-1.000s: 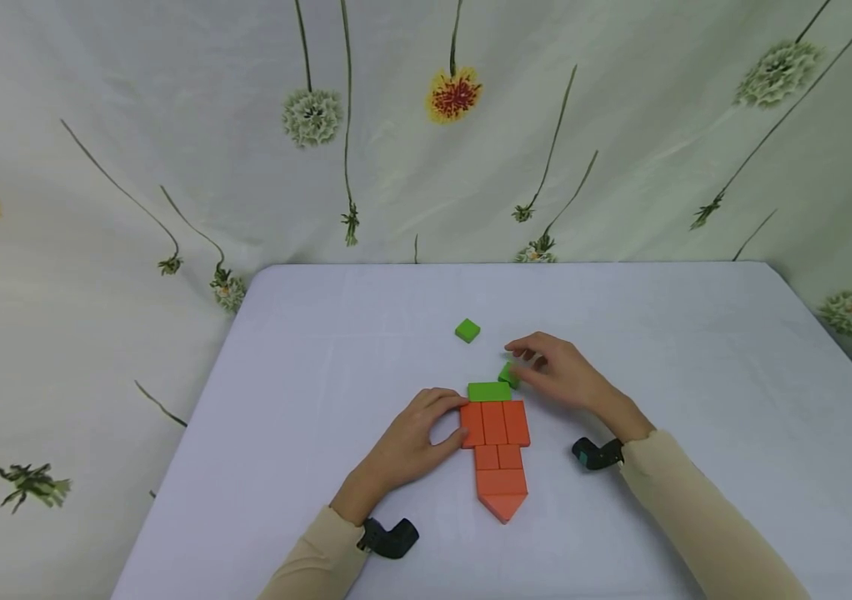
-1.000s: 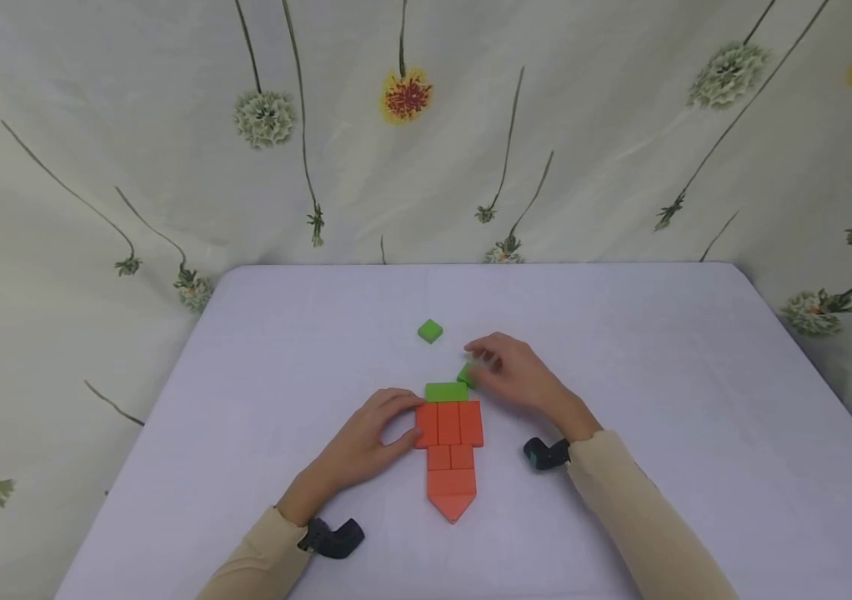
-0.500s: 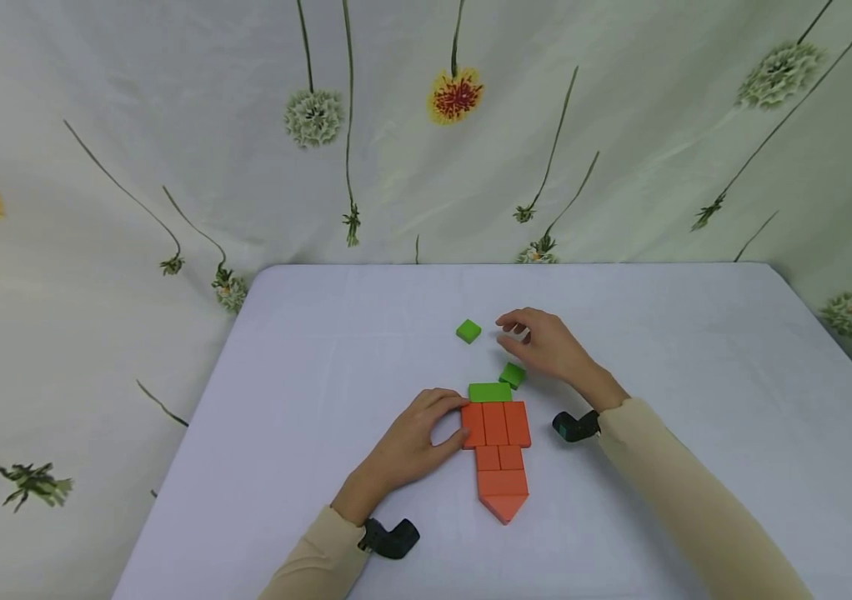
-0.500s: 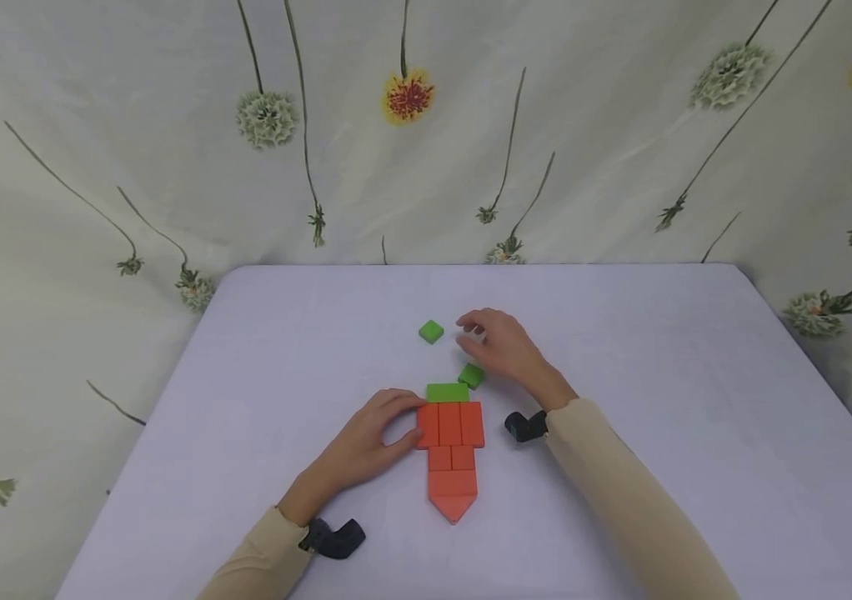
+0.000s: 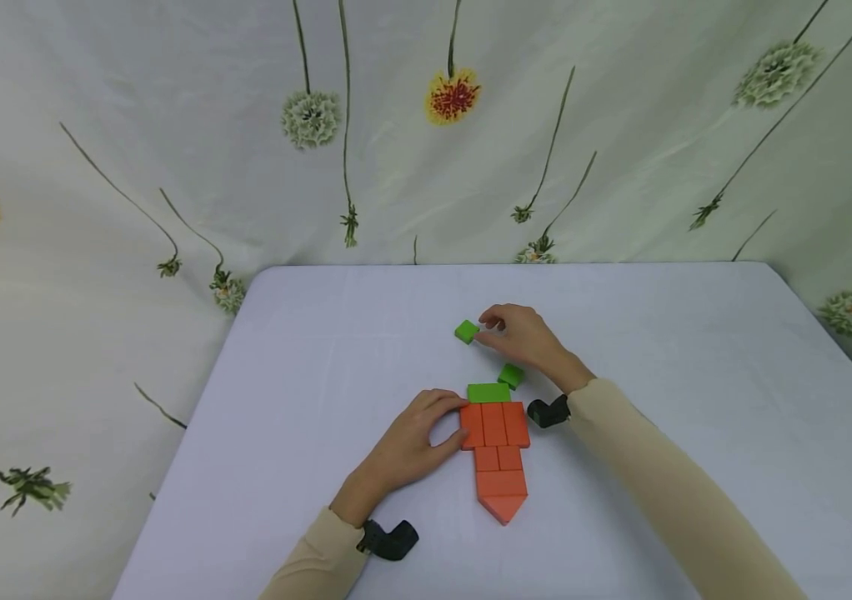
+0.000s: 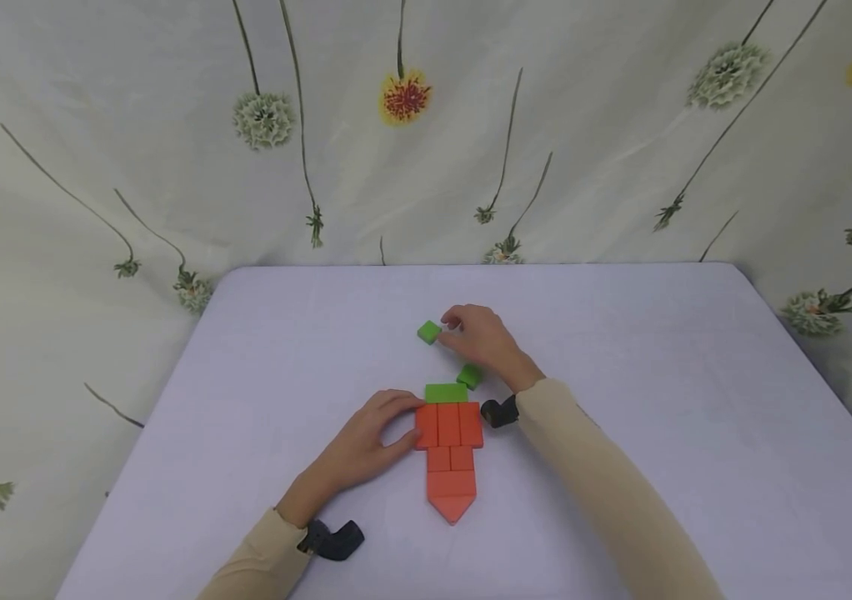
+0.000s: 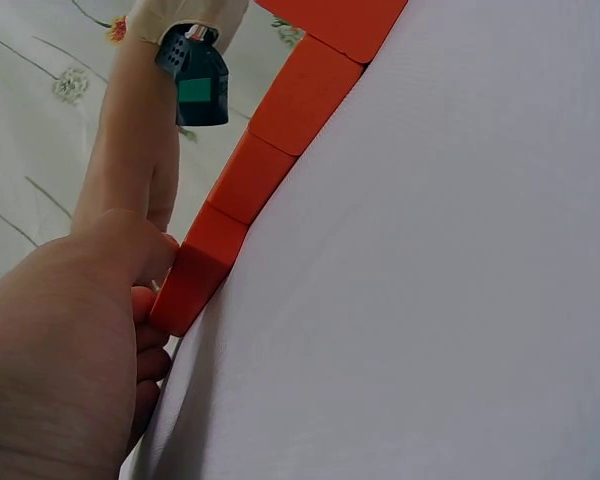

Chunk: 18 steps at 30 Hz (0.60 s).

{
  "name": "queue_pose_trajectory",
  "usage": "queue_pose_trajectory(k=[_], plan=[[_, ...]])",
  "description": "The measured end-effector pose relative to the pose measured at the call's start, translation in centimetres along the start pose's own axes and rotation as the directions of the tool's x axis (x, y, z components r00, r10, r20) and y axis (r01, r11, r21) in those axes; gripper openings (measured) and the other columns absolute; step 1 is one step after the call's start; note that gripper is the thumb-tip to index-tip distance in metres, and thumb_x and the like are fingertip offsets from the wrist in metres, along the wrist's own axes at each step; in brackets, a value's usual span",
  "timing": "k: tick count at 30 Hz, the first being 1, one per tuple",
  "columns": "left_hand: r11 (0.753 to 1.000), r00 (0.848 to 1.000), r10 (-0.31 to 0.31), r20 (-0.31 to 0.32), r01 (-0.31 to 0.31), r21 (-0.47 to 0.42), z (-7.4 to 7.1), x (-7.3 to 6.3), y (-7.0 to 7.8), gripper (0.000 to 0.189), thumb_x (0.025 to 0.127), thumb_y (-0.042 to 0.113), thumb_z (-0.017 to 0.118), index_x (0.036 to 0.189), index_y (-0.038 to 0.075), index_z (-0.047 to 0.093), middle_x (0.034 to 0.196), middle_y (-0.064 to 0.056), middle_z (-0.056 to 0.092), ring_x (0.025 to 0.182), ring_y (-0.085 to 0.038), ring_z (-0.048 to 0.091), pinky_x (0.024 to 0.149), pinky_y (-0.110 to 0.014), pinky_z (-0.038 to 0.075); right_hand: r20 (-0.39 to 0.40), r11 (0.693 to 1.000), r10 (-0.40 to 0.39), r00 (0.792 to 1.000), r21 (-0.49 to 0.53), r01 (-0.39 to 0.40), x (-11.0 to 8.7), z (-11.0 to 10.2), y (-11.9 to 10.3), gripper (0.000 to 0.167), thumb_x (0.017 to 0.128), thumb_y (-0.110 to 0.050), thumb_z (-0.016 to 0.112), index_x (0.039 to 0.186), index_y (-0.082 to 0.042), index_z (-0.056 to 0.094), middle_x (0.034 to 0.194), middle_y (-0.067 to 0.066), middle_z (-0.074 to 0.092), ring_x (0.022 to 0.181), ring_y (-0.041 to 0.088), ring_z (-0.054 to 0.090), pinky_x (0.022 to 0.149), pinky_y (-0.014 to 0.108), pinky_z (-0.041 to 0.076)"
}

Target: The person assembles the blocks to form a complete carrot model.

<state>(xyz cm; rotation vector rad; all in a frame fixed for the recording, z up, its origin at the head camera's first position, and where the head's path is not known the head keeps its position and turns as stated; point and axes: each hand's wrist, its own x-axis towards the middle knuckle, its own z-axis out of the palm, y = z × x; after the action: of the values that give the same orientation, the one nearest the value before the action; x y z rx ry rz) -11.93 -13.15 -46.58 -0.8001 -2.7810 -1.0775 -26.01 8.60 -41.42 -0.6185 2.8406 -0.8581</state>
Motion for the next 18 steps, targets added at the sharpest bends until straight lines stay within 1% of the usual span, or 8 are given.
queue_pose_trajectory(k=[4, 7, 14, 18], plan=[[1.0, 1.0, 0.003, -0.004, -0.003, -0.001, 0.04, -0.02, 0.0, 0.041, 0.096, 0.023, 0.074, 0.134, 0.009, 0.065, 0.133, -0.003, 0.063, 0.128, -0.018, 0.055, 0.109, -0.036, 0.051, 0.026, 0.999, 0.043, 0.999, 0.001, -0.043, 0.43, 0.34, -0.41, 0.039, 0.097, -0.032, 0.07, 0.126, -0.006, 0.07, 0.118, 0.011, 0.072, 0.112, 0.027, 0.065, 0.095, 0.043, 0.055], [1.0, 1.0, 0.007, -0.006, -0.007, -0.002, 0.05, -0.02, 0.0, 0.041, 0.097, 0.023, 0.073, 0.134, 0.009, 0.065, 0.133, -0.003, 0.063, 0.128, -0.017, 0.055, 0.109, -0.036, 0.051, 0.032, 0.998, 0.06, 0.998, -0.002, -0.06, 0.59, 0.58, -0.58, 0.04, 0.096, -0.034, 0.071, 0.125, -0.007, 0.07, 0.117, 0.01, 0.072, 0.109, 0.026, 0.065, 0.094, 0.042, 0.055], [1.0, 1.0, 0.003, -0.001, -0.003, 0.001, -0.01, 0.01, 0.1, 0.041, 0.097, 0.023, 0.073, 0.134, 0.009, 0.065, 0.133, -0.003, 0.063, 0.129, -0.018, 0.055, 0.11, -0.037, 0.05, 0.036, 0.998, 0.057, 0.998, -0.019, -0.056, 0.67, 0.9, -0.53, 0.038, 0.097, -0.032, 0.07, 0.125, -0.006, 0.069, 0.116, 0.01, 0.073, 0.105, 0.025, 0.067, 0.09, 0.041, 0.056], [1.0, 1.0, 0.006, -0.003, -0.006, 0.001, -0.01, 0.0, 0.08, 0.042, 0.097, 0.023, 0.073, 0.134, 0.009, 0.065, 0.133, -0.004, 0.063, 0.129, -0.018, 0.055, 0.11, -0.037, 0.05, 0.033, 0.998, 0.055, 0.998, -0.001, -0.055, 0.53, 0.8, -0.58, 0.038, 0.097, -0.029, 0.069, 0.126, -0.005, 0.069, 0.115, 0.01, 0.073, 0.104, 0.025, 0.067, 0.09, 0.041, 0.056]])
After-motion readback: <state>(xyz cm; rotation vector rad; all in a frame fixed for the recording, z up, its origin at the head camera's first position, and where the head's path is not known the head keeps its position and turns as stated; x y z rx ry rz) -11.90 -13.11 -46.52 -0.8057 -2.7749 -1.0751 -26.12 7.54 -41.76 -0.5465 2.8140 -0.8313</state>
